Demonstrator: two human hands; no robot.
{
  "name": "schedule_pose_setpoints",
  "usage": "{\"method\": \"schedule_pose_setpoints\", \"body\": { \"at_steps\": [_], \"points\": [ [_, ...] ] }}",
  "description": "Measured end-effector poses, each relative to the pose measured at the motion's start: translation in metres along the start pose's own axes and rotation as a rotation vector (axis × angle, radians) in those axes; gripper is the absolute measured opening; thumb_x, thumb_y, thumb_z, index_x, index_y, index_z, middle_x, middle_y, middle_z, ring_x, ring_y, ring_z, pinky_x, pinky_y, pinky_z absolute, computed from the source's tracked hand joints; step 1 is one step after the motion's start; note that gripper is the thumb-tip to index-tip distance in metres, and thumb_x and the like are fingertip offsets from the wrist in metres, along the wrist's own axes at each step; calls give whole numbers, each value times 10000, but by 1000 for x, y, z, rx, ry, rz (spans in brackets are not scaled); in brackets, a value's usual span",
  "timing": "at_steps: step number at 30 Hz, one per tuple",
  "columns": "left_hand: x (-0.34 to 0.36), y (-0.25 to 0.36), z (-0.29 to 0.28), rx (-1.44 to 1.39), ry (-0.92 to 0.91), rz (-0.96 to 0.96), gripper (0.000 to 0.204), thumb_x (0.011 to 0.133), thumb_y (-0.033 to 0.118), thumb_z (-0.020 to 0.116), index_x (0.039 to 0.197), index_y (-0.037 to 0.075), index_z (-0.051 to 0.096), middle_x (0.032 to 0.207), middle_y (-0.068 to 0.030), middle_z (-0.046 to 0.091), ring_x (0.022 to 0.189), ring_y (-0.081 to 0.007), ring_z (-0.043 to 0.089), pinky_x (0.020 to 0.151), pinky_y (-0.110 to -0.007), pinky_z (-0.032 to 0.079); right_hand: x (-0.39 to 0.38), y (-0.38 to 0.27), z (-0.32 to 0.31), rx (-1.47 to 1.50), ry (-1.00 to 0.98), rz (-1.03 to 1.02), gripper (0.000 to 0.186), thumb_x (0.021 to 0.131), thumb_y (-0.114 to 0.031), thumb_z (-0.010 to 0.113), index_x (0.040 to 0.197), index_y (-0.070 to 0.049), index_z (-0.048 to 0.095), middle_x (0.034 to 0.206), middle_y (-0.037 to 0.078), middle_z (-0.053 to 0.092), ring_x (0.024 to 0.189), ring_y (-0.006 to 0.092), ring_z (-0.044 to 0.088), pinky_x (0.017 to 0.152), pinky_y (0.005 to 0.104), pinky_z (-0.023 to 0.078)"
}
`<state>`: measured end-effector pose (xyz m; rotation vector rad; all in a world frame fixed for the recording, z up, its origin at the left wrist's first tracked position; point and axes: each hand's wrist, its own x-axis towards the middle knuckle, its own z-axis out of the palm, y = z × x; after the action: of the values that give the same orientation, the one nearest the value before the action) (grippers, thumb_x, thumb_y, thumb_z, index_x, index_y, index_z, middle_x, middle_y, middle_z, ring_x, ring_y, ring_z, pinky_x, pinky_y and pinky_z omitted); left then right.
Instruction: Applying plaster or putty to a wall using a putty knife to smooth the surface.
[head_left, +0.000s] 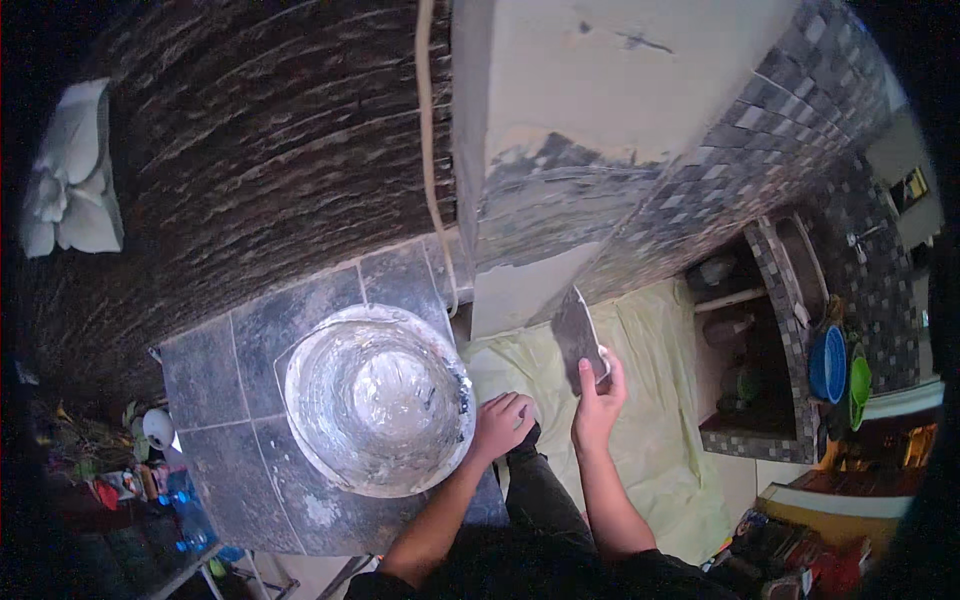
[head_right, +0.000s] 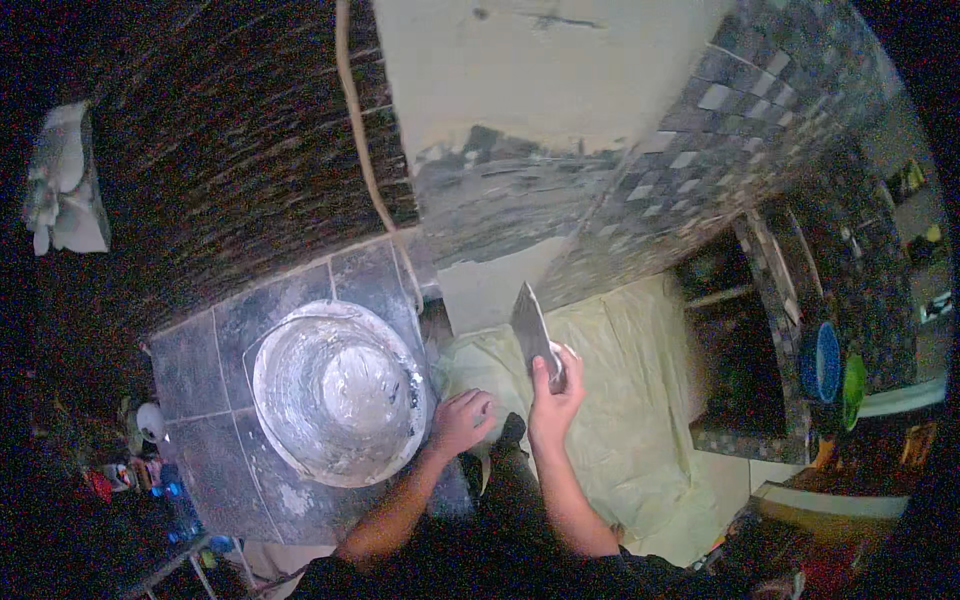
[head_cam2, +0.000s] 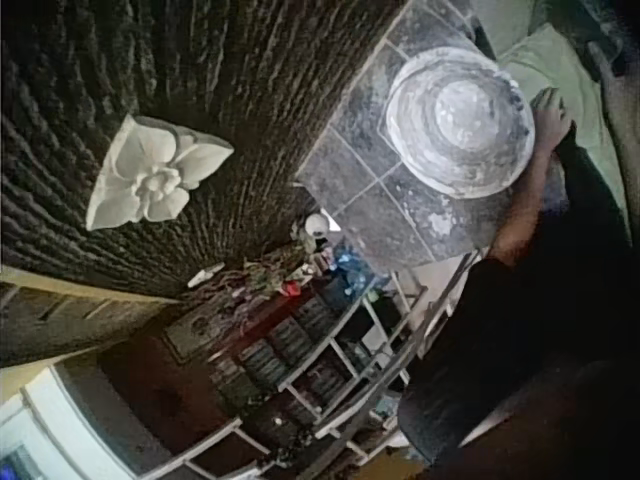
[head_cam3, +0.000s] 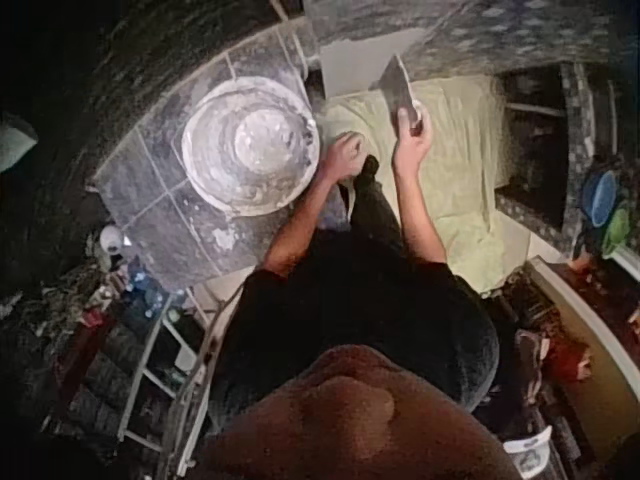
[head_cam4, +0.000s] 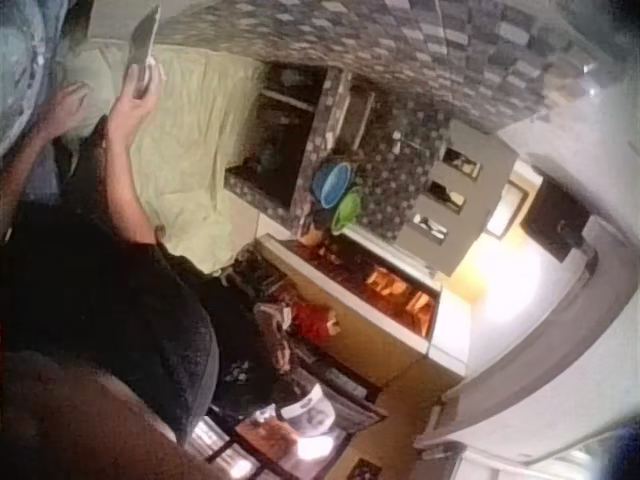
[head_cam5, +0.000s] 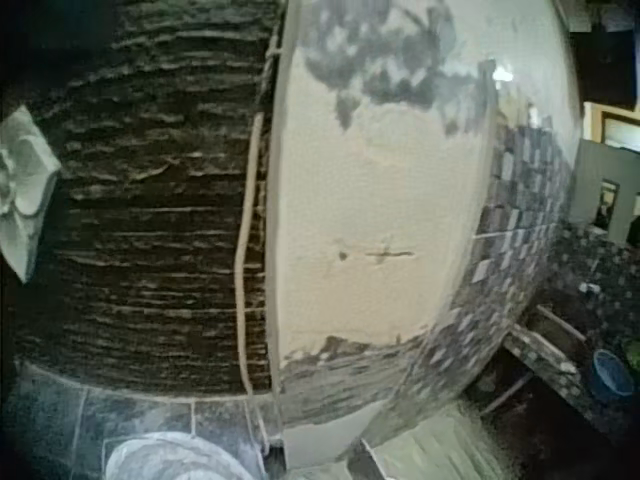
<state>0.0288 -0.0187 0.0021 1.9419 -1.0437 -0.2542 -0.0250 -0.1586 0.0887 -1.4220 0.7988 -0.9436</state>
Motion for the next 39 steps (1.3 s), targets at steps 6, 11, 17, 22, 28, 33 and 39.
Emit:
{"method": "schedule_pose_setpoints", "body": {
  "at_steps": [6, 11, 17, 22, 28, 33, 39],
  "points": [
    [11, 96, -7, -634, 94, -47, 562, 799, 139, 710, 1282, -32, 479, 1239, -167, 540, 1113, -261, 563, 954, -372, 455, -11, 10, -9, -332, 84, -474, 327, 757, 123, 614, 1046, -12, 688, 1153, 174, 470, 1123, 341, 513, 978, 422, 439],
    [20, 123, -2, -742, 148, -124, 648, 810, 188, 726, 1330, -46, 419, 1283, -160, 515, 1200, -256, 511, 1025, -394, 415, -8, 21, -14, -313, 88, -558, 428, 695, 136, 609, 1068, -53, 700, 1195, 177, 416, 1195, 364, 465, 1060, 486, 397],
    [19, 120, -1, -663, 222, -211, 576, 818, 104, 732, 1297, -52, 453, 1259, -142, 530, 1187, -219, 524, 1024, -366, 418, -23, 21, -24, -352, 34, -577, 291, 794, -100, 656, 1066, -148, 750, 1162, 145, 464, 1181, 352, 449, 1075, 508, 367],
    [15, 130, -10, -666, 245, -286, 426, 856, 72, 689, 1222, -62, 516, 1170, -117, 589, 1112, -188, 562, 1001, -331, 428, -32, 7, -43, -384, -41, -610, 327, 752, -114, 716, 1063, -207, 754, 1155, 123, 477, 1172, 354, 443, 1065, 523, 369],
    [5, 128, -15, -813, 290, -414, 289, 933, 97, 618, 1160, -77, 574, 1082, -109, 646, 1032, -162, 610, 905, -292, 480, -32, -9, -54, -575, -165, -754, 416, 693, -91, 748, 1084, -234, 741, 1176, 119, 483, 1174, 364, 437, 1066, 547, 354],
    [-1, 100, -4, -880, 275, -575, 259, 963, 84, 580, 1139, -106, 591, 1077, -91, 646, 966, -130, 617, 872, -267, 491, -23, -20, -65, -698, -287, -495, 770, 598, -167, 842, 1317, -245, 578, 1370, 177, 380, 1290, 453, 305, 1096, 565, 285],
    [-7, 83, 7, -1043, 394, -585, 283, 980, 110, 561, 1128, -131, 581, 1063, -103, 643, 945, -155, 633, 839, -267, 523, -1, -27, -84, -863, -440, -458, 988, 589, -312, 890, 1429, -100, 414, 1454, 206, 327, 1353, 466, 251, 1100, 557, 270]
  ]
}}
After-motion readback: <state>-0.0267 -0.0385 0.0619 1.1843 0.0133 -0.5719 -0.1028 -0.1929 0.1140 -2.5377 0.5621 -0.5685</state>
